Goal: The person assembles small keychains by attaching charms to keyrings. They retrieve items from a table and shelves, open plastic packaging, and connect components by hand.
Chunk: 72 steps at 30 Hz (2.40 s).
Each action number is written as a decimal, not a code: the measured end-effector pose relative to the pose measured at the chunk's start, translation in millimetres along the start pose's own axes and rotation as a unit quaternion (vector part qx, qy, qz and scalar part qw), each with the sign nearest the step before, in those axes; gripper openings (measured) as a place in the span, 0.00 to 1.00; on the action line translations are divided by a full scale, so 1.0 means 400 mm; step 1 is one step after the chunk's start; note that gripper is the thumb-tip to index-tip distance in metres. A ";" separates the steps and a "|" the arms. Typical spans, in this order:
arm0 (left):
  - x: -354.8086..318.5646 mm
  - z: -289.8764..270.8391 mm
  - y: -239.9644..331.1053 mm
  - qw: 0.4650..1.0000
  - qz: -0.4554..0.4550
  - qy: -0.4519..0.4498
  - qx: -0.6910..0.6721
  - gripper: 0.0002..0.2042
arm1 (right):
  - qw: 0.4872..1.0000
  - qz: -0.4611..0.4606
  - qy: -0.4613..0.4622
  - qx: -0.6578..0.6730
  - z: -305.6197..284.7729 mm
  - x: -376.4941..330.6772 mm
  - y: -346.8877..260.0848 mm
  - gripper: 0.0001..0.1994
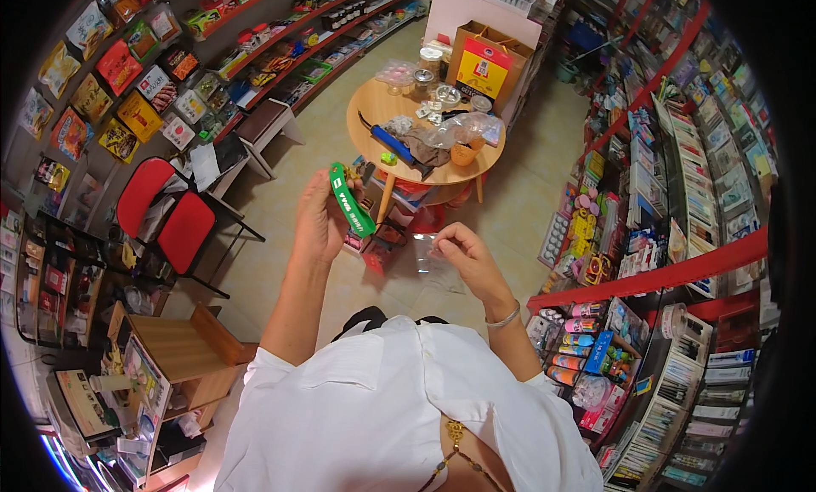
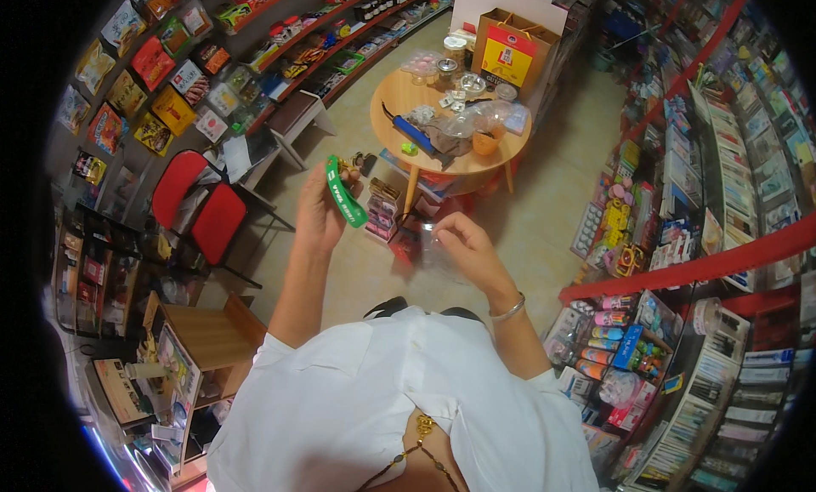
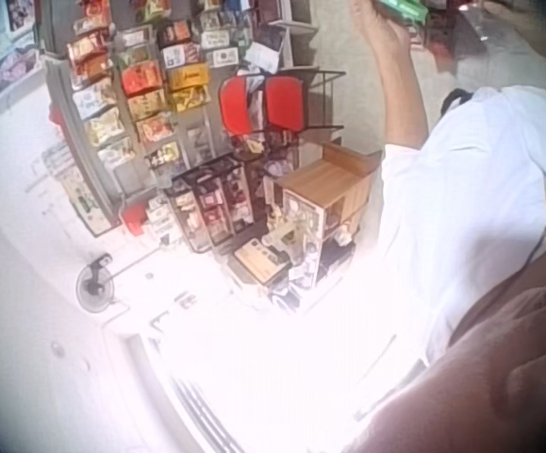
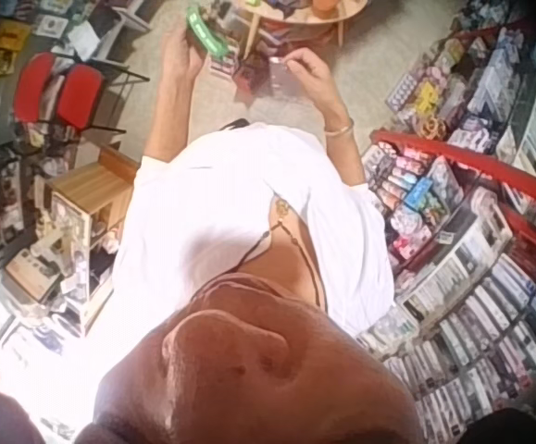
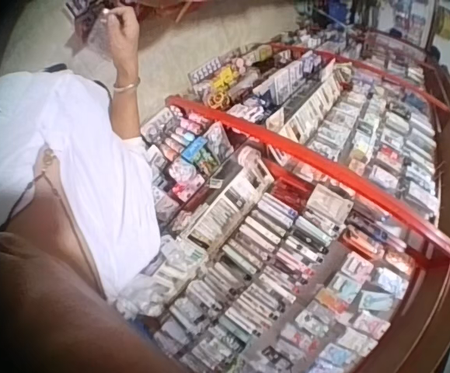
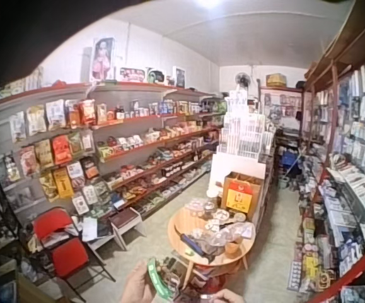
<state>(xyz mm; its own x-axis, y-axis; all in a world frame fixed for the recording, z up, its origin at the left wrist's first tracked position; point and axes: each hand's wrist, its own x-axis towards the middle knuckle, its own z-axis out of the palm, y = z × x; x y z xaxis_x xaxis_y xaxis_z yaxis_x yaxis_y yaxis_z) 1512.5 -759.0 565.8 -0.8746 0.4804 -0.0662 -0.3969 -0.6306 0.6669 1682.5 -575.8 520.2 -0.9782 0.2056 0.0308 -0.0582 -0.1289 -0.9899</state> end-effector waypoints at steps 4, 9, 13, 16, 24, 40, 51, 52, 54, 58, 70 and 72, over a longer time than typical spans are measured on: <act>0.004 -0.007 0.002 0.980 -0.094 -0.061 -0.167 0.10 | 0.998 0.008 0.030 0.057 0.005 0.010 -0.030 0.06; -0.008 0.004 0.008 0.947 -0.165 -0.157 -0.227 0.11 | 0.997 -0.012 0.022 0.068 -0.001 0.035 -0.053 0.05; -0.032 0.036 0.013 0.951 -0.156 -0.146 -0.225 0.09 | 0.998 0.030 0.011 0.055 0.033 0.044 -0.133 0.08; -0.033 0.032 0.002 0.936 -0.173 -0.195 -0.236 0.09 | 0.996 -0.074 0.008 0.045 0.090 0.069 -0.160 0.12; -0.035 0.030 -0.003 0.923 -0.217 -0.175 -0.264 0.13 | 0.990 -0.008 -0.052 0.132 0.130 0.094 -0.149 0.08; -0.050 0.012 0.017 0.980 -0.064 -0.185 0.023 0.13 | 0.987 -0.095 -0.050 -0.119 0.118 0.035 -0.171 0.07; -0.089 0.059 0.030 0.959 -0.059 -0.278 0.027 0.14 | 0.995 -0.076 -0.058 -0.029 0.156 0.071 -0.238 0.11; -0.088 0.055 0.033 0.958 -0.060 -0.278 0.030 0.14 | 0.994 -0.078 -0.071 -0.017 0.159 0.071 -0.235 0.11; -0.089 0.055 0.035 0.961 -0.060 -0.269 0.040 0.14 | 0.993 -0.077 -0.072 0.047 0.173 0.069 -0.242 0.09; -0.091 0.042 0.041 0.965 -0.065 -0.249 0.056 0.12 | 0.997 -0.041 -0.049 -0.050 0.165 0.058 -0.264 0.06; -0.098 0.053 0.047 0.969 -0.050 -0.202 0.136 0.10 | 0.973 -0.177 0.067 -0.131 0.175 0.073 -0.258 0.05; -0.097 0.054 0.050 0.970 -0.040 -0.186 0.151 0.10 | 0.967 -0.171 0.076 -0.171 0.168 0.064 -0.252 0.06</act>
<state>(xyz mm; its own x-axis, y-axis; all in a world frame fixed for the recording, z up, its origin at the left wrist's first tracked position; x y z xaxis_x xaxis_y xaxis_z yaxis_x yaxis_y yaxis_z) 1544.6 -777.1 598.0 -0.6604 0.7432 0.1074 -0.3107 -0.4007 0.8620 1649.8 -622.7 629.9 -0.8710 0.3230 0.3702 -0.2791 0.2949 -0.9139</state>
